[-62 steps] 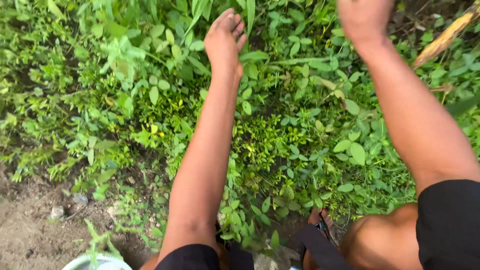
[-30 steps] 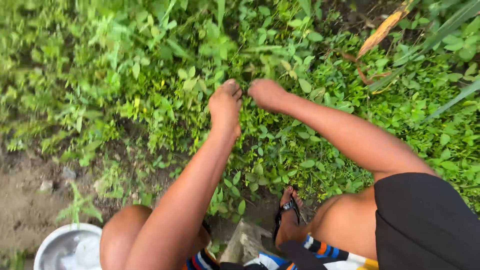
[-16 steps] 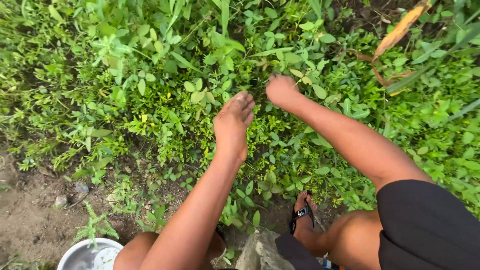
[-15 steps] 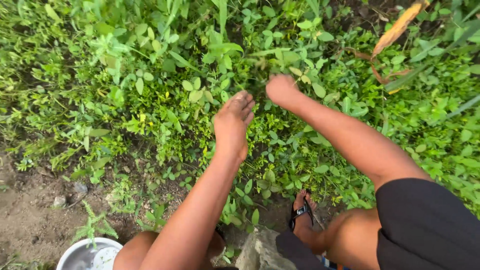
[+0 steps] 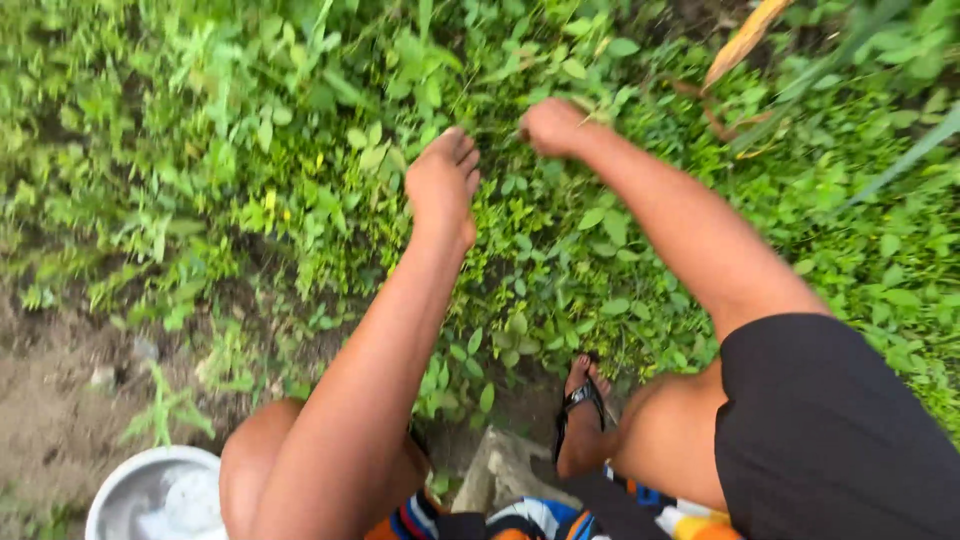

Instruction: Harvesting green leafy plants from a garden and placing them into a bowl.

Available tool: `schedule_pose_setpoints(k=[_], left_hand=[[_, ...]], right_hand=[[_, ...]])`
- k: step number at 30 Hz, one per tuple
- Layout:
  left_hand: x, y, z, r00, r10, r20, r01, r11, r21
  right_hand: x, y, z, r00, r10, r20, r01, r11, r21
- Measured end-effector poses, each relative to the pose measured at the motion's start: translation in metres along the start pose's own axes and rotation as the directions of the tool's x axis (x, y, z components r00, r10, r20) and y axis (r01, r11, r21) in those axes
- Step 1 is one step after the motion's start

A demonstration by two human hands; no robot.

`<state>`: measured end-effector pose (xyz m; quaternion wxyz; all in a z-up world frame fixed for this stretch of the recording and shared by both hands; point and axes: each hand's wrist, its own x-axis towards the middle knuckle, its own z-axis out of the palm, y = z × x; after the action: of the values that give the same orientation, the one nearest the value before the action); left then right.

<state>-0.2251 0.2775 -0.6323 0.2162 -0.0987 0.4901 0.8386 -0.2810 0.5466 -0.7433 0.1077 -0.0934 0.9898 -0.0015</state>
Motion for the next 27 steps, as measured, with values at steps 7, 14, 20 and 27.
schedule_pose_setpoints(k=[7, 14, 20, 27], left_hand=[[0.017, 0.024, 0.005, 0.999, 0.048, -0.018, -0.048, 0.998, -0.040], [0.008, 0.063, 0.002, 0.997, 0.079, -0.001, -0.078, 0.990, -0.121], [0.000, 0.067, 0.001, 0.995, 0.101, 0.008, -0.099, 0.980, -0.173], [-0.001, 0.067, 0.005, 0.997, 0.076, -0.009, -0.076, 0.980, -0.184]], right_hand=[[0.006, -0.019, 0.012, 0.988, 0.027, -0.153, 0.021, 0.953, 0.303], [0.034, -0.056, 0.029, 0.983, 0.120, -0.142, -0.057, 0.921, 0.385], [0.078, -0.062, 0.097, 0.963, 0.222, -0.156, -0.162, 0.933, 0.322], [0.112, -0.046, 0.132, 0.893, 0.442, -0.082, -0.400, 0.865, 0.302]])
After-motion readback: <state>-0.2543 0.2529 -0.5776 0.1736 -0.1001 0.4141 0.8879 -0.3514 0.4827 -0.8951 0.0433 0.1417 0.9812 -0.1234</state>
